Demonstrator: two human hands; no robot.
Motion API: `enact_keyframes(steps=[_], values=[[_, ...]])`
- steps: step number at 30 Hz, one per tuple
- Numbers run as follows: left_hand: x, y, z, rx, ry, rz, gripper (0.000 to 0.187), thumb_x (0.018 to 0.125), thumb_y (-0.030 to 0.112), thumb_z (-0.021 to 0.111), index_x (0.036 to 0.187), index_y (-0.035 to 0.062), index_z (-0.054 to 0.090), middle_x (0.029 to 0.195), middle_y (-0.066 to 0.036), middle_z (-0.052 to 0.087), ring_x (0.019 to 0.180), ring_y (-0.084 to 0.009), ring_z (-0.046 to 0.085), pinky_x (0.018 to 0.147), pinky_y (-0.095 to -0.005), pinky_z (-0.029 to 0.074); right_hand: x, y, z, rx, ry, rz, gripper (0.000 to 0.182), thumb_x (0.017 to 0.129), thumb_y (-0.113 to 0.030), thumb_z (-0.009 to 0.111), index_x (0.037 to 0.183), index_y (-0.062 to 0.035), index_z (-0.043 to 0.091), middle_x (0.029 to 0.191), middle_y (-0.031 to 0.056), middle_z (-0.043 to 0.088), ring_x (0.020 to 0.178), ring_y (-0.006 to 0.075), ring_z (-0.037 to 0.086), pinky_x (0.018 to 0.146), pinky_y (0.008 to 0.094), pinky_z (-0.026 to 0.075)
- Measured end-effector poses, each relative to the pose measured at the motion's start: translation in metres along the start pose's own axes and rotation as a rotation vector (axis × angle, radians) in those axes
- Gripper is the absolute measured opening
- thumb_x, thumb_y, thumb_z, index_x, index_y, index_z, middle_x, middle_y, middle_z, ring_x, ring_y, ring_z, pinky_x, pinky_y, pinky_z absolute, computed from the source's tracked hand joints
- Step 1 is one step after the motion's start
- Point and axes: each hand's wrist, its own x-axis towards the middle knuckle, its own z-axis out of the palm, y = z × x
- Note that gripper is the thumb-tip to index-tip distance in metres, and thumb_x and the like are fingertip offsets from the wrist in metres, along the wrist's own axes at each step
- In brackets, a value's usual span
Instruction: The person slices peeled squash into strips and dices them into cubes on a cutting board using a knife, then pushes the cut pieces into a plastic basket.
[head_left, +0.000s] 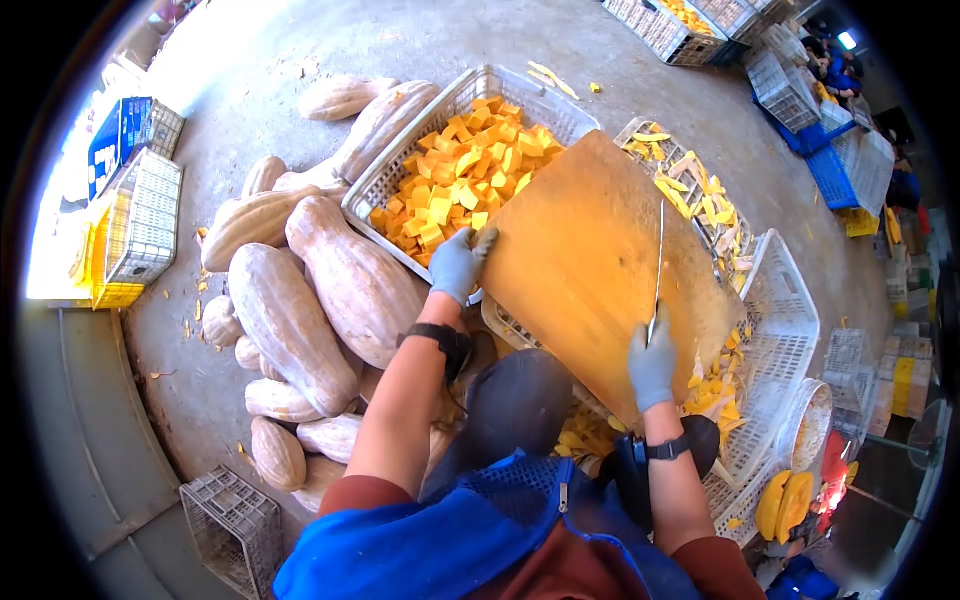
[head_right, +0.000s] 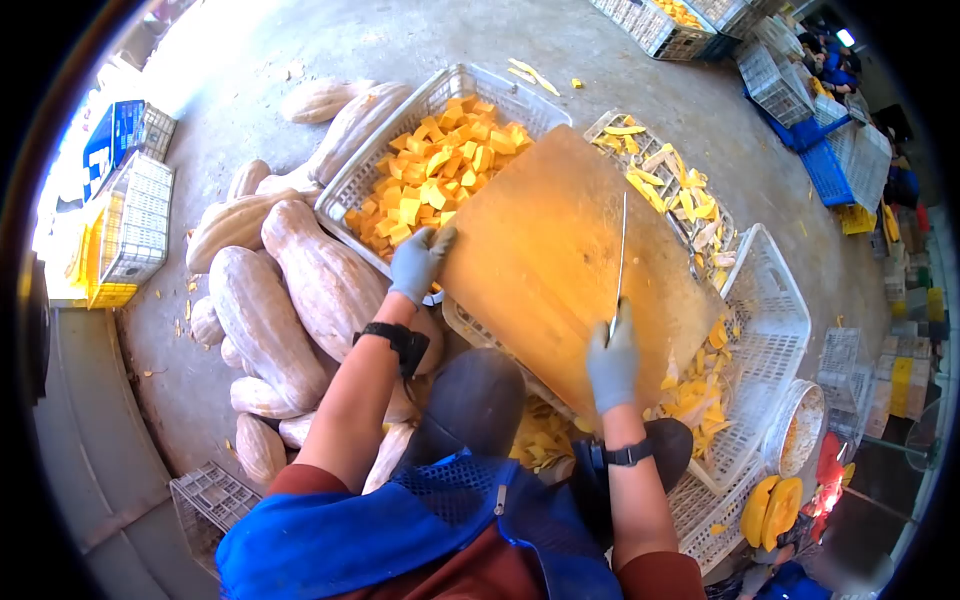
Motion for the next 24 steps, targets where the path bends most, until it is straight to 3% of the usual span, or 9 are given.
enact_keyframes(steps=[5,6,8,13,17,19,21,22,24], values=[[-0.021,-0.031,0.006,0.055,0.107,0.075,0.056,0.084,0.057,0.059,0.104,0.0044,0.066,0.094,-0.021,0.067,0.089,-0.0364,0.064,0.077,-0.0414,0.05,-0.057,0.022,-0.014,-0.376,-0.187,0.188,0.058,0.089,-0.019,0.05,0.144,-0.0144,0.034,0.118,0.0255,0.053,0.087,0.0382,0.062,0.069,0.0465,0.051],[-0.026,-0.03,0.004,-0.026,0.104,0.165,0.046,0.09,0.046,0.059,0.086,0.0007,0.064,0.077,-0.018,0.065,0.065,-0.0253,0.058,0.064,-0.0373,0.046,-0.071,0.029,-0.017,-0.409,-0.185,0.234,0.059,0.088,-0.019,0.05,0.144,-0.0156,0.034,0.121,0.0254,0.051,0.087,0.0385,0.062,0.07,0.047,0.052],[-0.033,-0.034,0.004,-0.123,0.087,0.174,0.042,0.092,0.039,0.059,0.08,-0.0005,0.062,0.068,-0.014,0.063,0.059,-0.0152,0.05,0.057,-0.0346,0.043,-0.084,0.023,-0.021,-0.366,-0.156,0.235,0.06,0.088,-0.018,0.05,0.145,-0.0189,0.033,0.122,0.0252,0.049,0.089,0.0392,0.061,0.07,0.0482,0.052],[-0.041,-0.047,-0.002,-0.043,0.068,0.305,0.045,0.094,0.041,0.054,0.08,-0.0009,0.06,0.07,-0.023,0.061,0.059,-0.0314,0.056,0.059,-0.041,0.045,-0.104,0.033,-0.014,-0.266,-0.162,0.31,0.057,0.09,-0.019,0.045,0.145,-0.02,0.032,0.12,0.0269,0.05,0.088,0.0396,0.062,0.069,0.0486,0.051],[0.007,-0.081,-0.007,0.46,-0.173,0.374,0.044,0.094,0.043,0.048,0.112,0.0035,0.057,0.085,-0.027,0.064,0.079,-0.0444,0.061,0.07,-0.0491,0.049,-0.104,0.031,-0.015,-0.053,-0.068,0.41,0.058,0.089,-0.018,0.045,0.145,-0.0153,0.032,0.117,0.0293,0.05,0.08,0.0392,0.061,0.065,0.0483,0.05],[0.041,-0.091,-0.015,0.309,-0.34,0.374,0.052,0.089,0.034,0.059,0.127,0.0014,0.048,0.103,-0.027,0.063,0.092,-0.0403,0.062,0.077,-0.0454,0.049,-0.11,0.052,0.016,-0.028,0.15,0.318,0.061,0.086,-0.014,0.046,0.145,-0.0073,0.032,0.116,0.0331,0.048,0.065,0.0387,0.058,0.058,0.0476,0.049],[0.054,-0.057,-0.035,0.376,-0.426,0.618,0.053,0.087,0.027,0.062,0.128,-0.0025,0.048,0.1,-0.024,0.065,0.078,-0.0318,0.063,0.069,-0.0378,0.05,-0.106,0.033,0.004,-0.11,0.037,0.432,0.06,0.085,-0.012,0.045,0.143,-0.0049,0.033,0.119,0.0328,0.047,0.083,0.0408,0.058,0.07,0.0463,0.05],[0.002,0.018,-0.054,0.24,-0.496,0.29,0.05,0.087,0.025,0.062,0.127,-0.0033,0.05,0.092,-0.018,0.066,0.073,-0.0188,0.061,0.063,-0.0306,0.049,-0.105,0.021,-0.008,-0.079,0.018,0.445,0.059,0.085,-0.01,0.043,0.143,-0.0032,0.033,0.119,0.032,0.047,0.096,0.0408,0.059,0.079,0.0458,0.05],[-0.001,0.047,-0.049,0.173,-0.584,0.42,0.047,0.089,0.02,0.061,0.128,-0.0028,0.05,0.097,-0.015,0.065,0.075,-0.0117,0.058,0.064,-0.0244,0.047,-0.108,0.029,-0.006,0.055,0.003,0.441,0.059,0.085,-0.01,0.044,0.143,-0.0037,0.033,0.12,0.0309,0.048,0.097,0.0399,0.059,0.081,0.0453,0.05]])
